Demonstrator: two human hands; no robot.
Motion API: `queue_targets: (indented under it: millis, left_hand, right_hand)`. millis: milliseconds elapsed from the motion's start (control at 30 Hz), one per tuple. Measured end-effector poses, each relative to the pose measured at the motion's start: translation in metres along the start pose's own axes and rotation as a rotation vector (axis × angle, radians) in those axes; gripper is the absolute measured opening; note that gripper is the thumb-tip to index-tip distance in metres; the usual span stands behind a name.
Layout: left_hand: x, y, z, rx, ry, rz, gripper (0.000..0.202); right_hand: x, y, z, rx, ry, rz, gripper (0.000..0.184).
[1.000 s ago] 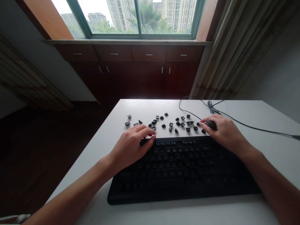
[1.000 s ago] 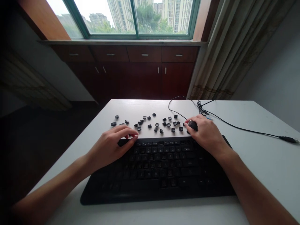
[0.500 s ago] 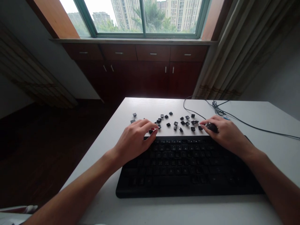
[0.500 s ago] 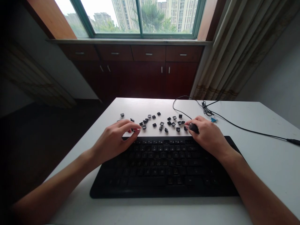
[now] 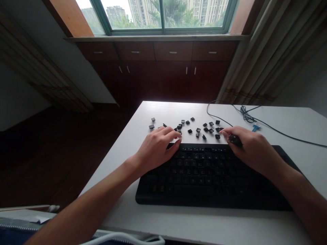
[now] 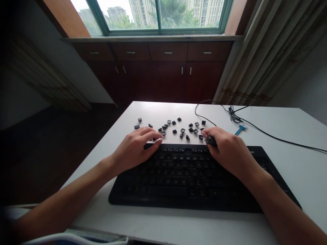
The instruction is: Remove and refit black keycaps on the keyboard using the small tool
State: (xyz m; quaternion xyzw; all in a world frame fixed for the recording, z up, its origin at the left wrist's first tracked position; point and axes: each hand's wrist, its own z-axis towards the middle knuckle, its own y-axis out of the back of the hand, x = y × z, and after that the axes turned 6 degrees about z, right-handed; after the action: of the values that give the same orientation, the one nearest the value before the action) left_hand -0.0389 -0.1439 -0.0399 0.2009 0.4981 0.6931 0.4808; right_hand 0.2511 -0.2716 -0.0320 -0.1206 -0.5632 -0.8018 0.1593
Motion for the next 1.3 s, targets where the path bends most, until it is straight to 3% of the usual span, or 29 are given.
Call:
queue_targets:
  millis: [233, 500, 633, 800, 900, 967, 1033, 1133, 1300]
  left_hand:
    - [-0.005, 0.0, 0.0, 0.018, -0.008, -0.001, 0.02]
    - [-0.006, 0.001, 0.004, 0.015, -0.003, -0.015, 0.021]
    - [-0.024, 0.011, -0.001, 0.071, -0.022, -0.014, 0.023]
    - [-0.058, 0.023, -0.031, 0.178, -0.179, 0.068, 0.03]
    - [-0.068, 0.025, -0.045, 0.216, -0.232, 0.107, 0.035]
    - [-0.069, 0.025, -0.047, 0.219, -0.241, 0.132, 0.036]
    - [-0.067, 0.024, -0.046, 0.207, -0.269, 0.145, 0.035]
    - [-0.06, 0.025, -0.039, 0.192, -0.354, 0.145, 0.036]
    - [-0.044, 0.031, -0.019, 0.255, -0.518, 0.087, 0.033]
  right_hand:
    - [0.009, -0.008, -0.004, 0.038, 0.045, -0.016, 0.035]
    - [0.018, -0.008, -0.003, -0.006, 0.028, -0.046, 0.027]
    - [0.025, -0.006, -0.003, -0.021, 0.043, 0.004, 0.039]
    - [0.032, -0.004, -0.007, 0.066, 0.18, 0.006, 0.047]
    - [0.021, 0.005, -0.005, -0.055, 0.146, -0.02, 0.046]
    - [0.007, 0.013, -0.001, -0.212, 0.038, -0.049, 0.039]
    - [-0.008, 0.02, 0.003, -0.285, -0.083, -0.083, 0.031]
    - [-0.02, 0.023, 0.007, -0.174, -0.161, -0.083, 0.031]
    - [-0.011, 0.009, 0.01, 0.049, -0.086, -0.082, 0.03]
